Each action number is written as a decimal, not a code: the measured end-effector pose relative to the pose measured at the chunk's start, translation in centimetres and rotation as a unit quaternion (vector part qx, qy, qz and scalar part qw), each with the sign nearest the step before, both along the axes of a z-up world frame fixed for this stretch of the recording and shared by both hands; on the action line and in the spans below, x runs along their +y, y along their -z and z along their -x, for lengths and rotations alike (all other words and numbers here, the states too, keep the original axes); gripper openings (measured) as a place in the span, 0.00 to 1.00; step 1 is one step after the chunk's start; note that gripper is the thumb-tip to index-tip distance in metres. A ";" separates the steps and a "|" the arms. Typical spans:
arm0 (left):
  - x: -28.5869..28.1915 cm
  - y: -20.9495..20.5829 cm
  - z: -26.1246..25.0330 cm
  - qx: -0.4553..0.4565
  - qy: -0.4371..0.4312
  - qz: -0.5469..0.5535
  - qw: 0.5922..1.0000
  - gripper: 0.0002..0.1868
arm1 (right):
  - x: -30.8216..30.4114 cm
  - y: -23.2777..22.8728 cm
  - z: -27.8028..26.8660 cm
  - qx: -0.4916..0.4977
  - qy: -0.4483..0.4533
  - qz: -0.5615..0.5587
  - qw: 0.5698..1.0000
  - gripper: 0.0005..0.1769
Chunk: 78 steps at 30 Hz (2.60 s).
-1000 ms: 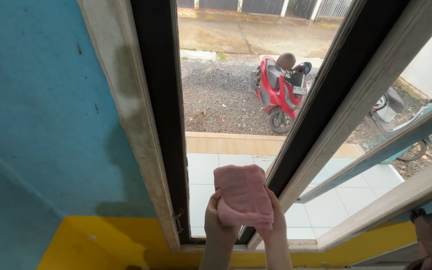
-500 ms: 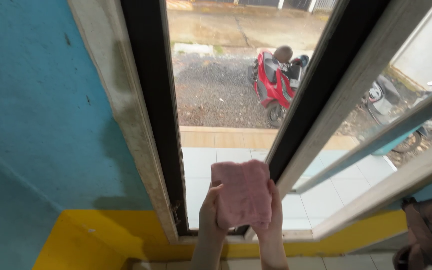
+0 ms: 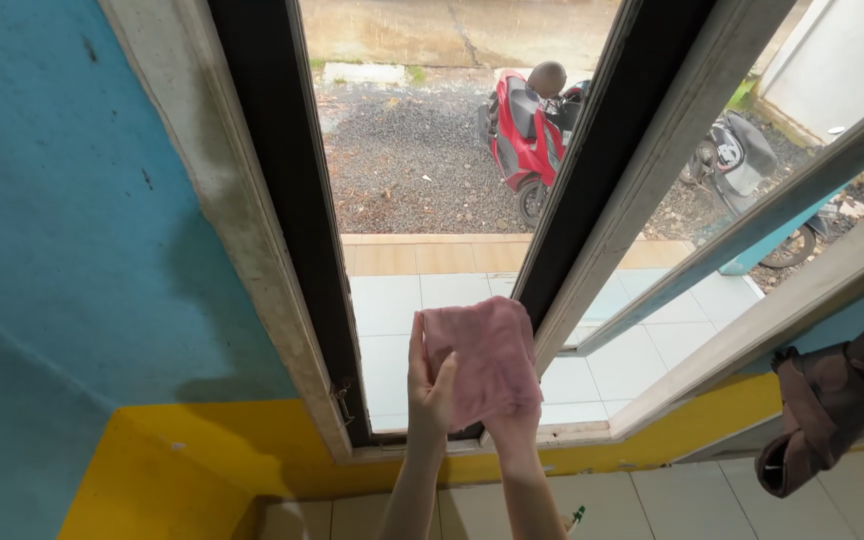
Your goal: The person wipes a window pane and its frame with a pink cloth. They repeatedly rub the glass and the black frame, then fold the cloth and continue wiping the upper portion of the window.
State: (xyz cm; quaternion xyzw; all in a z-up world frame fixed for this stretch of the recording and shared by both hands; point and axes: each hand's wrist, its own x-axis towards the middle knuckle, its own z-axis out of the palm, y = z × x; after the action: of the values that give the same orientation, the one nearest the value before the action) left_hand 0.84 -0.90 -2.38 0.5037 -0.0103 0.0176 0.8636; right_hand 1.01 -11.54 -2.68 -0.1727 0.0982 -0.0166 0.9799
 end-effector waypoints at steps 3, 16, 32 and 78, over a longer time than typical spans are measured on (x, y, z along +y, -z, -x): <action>-0.5 1.9 -1.0 -0.111 -0.065 -0.051 0.990 0.39 | 0.0 -0.3 0.1 -0.008 0.013 0.001 1.000 0.22; 5.4 -3.1 -9.5 -0.376 -0.328 -0.399 0.769 0.35 | -0.6 -7.9 -2.9 -0.202 0.218 0.316 0.901 0.18; 12.5 -7.8 -21.4 -0.447 -0.528 -0.590 0.416 0.28 | 8.2 -20.7 -19.3 -0.417 0.543 0.720 0.115 0.28; 12.9 -8.1 -19.5 -0.498 -0.569 -0.485 0.439 0.22 | 3.4 -24.5 -14.6 -0.140 0.388 0.909 -0.063 0.09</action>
State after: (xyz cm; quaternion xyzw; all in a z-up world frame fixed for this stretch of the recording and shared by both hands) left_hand 20.31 11.97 5.76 0.6375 -0.1566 0.7448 0.1199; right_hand 15.61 -8.15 21.82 0.8393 0.0916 0.4923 0.2116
